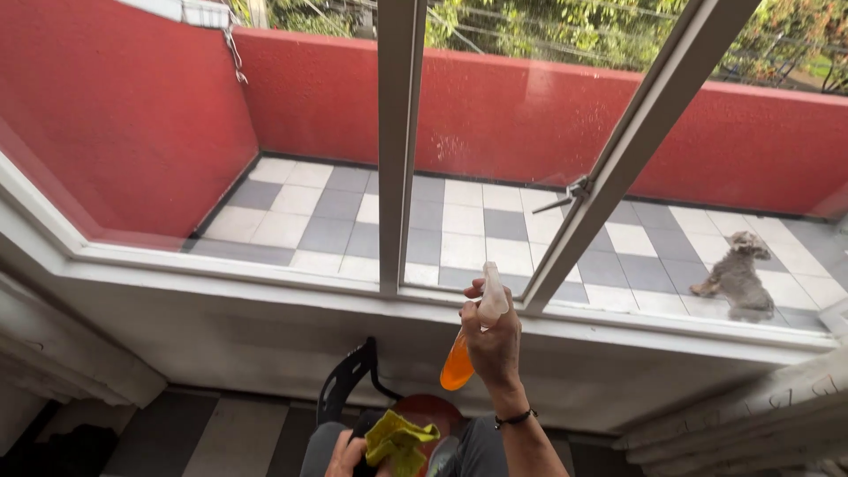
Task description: The person cleans a window pane by spraying it with a cleaning solution and wiping it thoroughly with cloths.
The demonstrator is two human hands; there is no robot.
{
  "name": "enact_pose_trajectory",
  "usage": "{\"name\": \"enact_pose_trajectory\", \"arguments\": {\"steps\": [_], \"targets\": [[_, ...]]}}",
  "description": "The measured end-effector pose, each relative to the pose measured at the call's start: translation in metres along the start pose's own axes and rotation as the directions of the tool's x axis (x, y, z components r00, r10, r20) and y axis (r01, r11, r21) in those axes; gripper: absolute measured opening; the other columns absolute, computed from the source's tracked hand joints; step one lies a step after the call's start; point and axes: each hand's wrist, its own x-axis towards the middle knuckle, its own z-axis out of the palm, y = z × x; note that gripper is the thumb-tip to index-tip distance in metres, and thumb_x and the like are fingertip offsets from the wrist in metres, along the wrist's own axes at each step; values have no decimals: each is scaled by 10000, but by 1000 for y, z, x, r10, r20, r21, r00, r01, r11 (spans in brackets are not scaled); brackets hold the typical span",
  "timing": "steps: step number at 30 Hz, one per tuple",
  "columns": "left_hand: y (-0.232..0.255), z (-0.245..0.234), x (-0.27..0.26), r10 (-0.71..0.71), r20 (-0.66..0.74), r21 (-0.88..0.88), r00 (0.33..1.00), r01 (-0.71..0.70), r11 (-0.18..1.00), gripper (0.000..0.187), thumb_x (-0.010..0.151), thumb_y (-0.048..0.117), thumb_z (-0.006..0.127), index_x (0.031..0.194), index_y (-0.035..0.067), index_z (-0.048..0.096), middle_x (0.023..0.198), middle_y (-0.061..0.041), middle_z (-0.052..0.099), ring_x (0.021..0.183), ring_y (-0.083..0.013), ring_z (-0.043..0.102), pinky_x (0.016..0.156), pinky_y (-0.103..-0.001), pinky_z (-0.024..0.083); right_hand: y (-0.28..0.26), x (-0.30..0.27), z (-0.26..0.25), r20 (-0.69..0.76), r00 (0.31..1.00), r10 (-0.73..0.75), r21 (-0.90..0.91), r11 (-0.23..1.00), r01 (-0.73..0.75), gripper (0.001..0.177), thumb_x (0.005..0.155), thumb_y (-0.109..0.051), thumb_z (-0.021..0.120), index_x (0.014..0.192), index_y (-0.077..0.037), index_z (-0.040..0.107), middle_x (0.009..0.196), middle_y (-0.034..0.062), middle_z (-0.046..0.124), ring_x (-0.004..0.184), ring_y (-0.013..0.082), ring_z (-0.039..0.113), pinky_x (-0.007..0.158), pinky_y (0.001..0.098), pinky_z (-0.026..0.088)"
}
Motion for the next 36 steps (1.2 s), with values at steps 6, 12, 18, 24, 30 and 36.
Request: {"name": "enact_pose_trajectory", "arguments": {"steps": [6,12,18,24,30,36], "targets": [[3,-11,-14,266,-80,-181,960,-277,944,206,787,260,831,827,138,670,899,11,548,761,-161,597,712,-296,528,34,-26,-12,-83,997,6,-8,1000,-7,653,917,-113,534,1538,36,392,1094,75,646,730,161,706,667,274,594],[-15,10,-9,314,-190,-171,930,-346,922,221,740,304,860,787,185,680,858,36,557,635,-143,572,591,-274,530,24,-14,-26,-226,968,-105,17,994,112,555,964,-159,520,1460,66,414,1189,132,588,746,187,665,689,298,604],[-12,22,-5,265,-228,-161,937,-305,939,204,669,283,892,750,214,718,838,54,594,635,-116,572,600,-224,516,-19,3,-25,-131,985,-110,-32,994,107,214,893,-107,566,1103,-69,582,1105,21,680,746,130,709,577,278,613],[-10,10,-3,331,-181,-189,926,-363,912,189,733,276,852,777,189,691,863,43,580,652,-134,591,595,-271,543,1,-15,-6,62,989,-136,79,988,131,167,942,-34,570,1099,-66,619,1047,42,710,567,93,574,511,248,533],[-4,2,-9,344,-105,-191,933,-359,914,189,759,266,843,850,155,720,918,29,625,756,-149,661,722,-289,573,66,-57,11,213,972,100,-126,989,-74,266,916,-222,584,1150,-118,657,1056,3,744,715,123,640,684,294,558],[1,-3,-13,159,101,-148,982,-144,979,241,840,306,828,1011,207,690,1216,-57,577,988,-293,633,789,-404,292,108,-65,-4,-61,936,347,-165,921,-352,336,896,-319,597,1201,-181,627,1140,-28,739,917,169,716,821,371,536]]}}
